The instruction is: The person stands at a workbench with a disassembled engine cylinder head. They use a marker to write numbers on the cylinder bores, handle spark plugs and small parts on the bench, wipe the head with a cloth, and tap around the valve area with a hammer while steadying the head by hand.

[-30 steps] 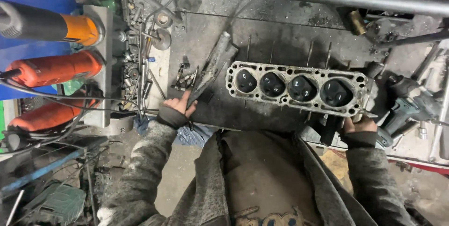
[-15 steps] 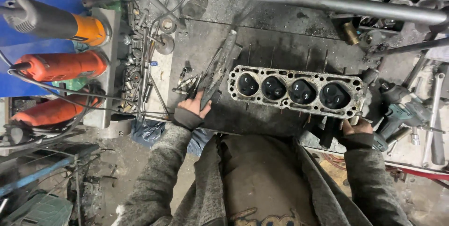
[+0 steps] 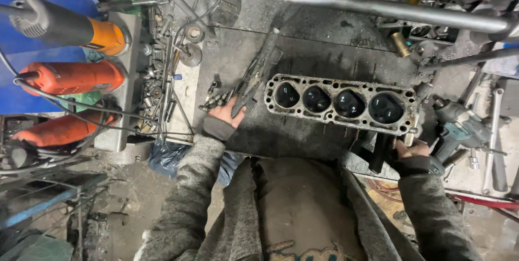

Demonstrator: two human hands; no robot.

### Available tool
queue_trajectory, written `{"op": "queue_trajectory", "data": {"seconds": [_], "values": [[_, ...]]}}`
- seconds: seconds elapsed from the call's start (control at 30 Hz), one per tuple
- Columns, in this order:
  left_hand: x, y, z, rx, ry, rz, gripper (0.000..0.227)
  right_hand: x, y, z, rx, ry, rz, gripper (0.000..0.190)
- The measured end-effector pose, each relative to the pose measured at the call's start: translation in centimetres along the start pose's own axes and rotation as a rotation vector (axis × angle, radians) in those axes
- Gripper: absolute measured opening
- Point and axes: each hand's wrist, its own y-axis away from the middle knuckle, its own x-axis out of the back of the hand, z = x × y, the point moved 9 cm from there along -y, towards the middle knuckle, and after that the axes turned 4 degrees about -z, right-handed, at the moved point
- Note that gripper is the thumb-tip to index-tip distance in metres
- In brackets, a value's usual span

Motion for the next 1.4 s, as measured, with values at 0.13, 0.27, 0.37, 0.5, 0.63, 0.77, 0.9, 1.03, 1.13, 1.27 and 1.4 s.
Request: {"op": "queue_trajectory", "data": {"seconds": [0.13, 0.27, 0.37, 0.5, 0.63, 0.77, 0.9, 1.03, 1.13, 1.27, 1.4], "values": [[1.6, 0.8, 0.5, 0.056, 0.171, 0.024, 0.063, -0.2, 1.7, -1.4, -0.037, 0.027, 0.021, 0.034], [2.2, 1.2, 1.3, 0.085, 0.234, 0.009, 0.063, -0.5, 3.1, -1.4, -0.095, -0.096, 0.004, 0.030], [1.6, 0.9, 1.7, 0.076, 0.244, 0.013, 0.063, -0.4, 4.1, -0.3, -0.180, -0.175, 0.006, 0.028], [-0.4, 0.9, 1.7, -0.045, 0.298, 0.081, 0.061, 3.3, 7.1, -4.5, -0.146, -0.139, 0.011, 0.025], [0.1, 1.1, 3.9, -0.089, 0.232, 0.084, 0.062, 9.2, 10.1, -9.4, -0.096, -0.058, 0.043, 0.025], [-0.1, 3.2, 5.8, -0.116, -0.001, 0.022, 0.062, 13.4, 12.5, -13.3, 0.108, 0.261, 0.049, 0.032], [-1.1, 2.5, 7.0, -0.172, -0.056, -0.008, 0.062, 17.3, 15.6, -9.0, -0.160, 0.673, 0.149, 0.059], [-2.8, -1.0, 7.9, -0.229, -0.102, 0.016, 0.060, 16.0, 16.6, -11.0, -0.058, -0.068, -0.048, 0.042], [-3.2, -6.8, 10.0, -0.308, -0.117, 0.085, 0.059, 15.4, 16.0, -15.2, 0.125, 0.203, -0.085, 0.047], [-2.3, -14.1, 13.5, -0.124, -0.056, -0.173, 0.063, 13.0, 18.6, -30.8, 0.579, 0.679, 0.272, 0.037], [-3.7, -20.7, 14.5, -0.218, 0.196, 0.197, 0.074, 9.6, 19.8, -36.0, 0.804, 0.967, 0.198, 0.028]]}}
